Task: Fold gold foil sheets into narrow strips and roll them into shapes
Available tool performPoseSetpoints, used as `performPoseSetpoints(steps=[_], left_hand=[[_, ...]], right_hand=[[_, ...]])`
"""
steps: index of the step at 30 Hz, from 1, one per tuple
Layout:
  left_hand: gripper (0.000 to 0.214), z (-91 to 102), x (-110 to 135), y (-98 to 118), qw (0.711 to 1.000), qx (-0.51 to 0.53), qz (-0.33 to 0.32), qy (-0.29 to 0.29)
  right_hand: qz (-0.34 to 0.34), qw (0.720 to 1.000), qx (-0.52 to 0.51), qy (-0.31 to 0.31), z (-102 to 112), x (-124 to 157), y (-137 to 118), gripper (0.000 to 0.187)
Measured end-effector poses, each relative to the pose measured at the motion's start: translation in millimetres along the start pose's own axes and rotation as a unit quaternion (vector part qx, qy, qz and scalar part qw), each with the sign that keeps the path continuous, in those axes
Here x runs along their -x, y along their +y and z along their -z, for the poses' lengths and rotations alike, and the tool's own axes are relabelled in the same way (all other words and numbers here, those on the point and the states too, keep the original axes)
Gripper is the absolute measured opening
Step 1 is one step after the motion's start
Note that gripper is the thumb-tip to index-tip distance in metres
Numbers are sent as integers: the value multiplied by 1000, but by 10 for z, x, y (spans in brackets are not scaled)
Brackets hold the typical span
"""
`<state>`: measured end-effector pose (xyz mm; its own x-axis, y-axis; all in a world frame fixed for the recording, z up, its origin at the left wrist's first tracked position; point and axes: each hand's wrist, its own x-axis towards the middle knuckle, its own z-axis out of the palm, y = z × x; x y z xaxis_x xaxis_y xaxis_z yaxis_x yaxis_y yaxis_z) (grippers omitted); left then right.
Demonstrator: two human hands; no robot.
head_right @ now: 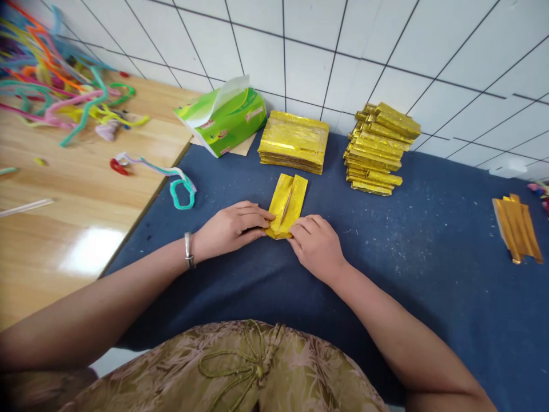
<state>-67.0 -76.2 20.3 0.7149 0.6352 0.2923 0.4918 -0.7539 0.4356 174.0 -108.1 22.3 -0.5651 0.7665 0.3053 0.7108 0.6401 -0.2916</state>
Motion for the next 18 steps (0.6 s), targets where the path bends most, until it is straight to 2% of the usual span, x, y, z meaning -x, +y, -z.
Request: performPoseSetpoints(steps=[9, 18], left_hand=[[19, -34, -27, 37, 997, 55, 47, 25], [18, -78, -62, 51, 994, 51, 73, 57]], right_hand=[[-46, 998, -35, 14, -8, -36, -17, 15], [-95, 995, -29, 22, -54, -82, -25, 16]])
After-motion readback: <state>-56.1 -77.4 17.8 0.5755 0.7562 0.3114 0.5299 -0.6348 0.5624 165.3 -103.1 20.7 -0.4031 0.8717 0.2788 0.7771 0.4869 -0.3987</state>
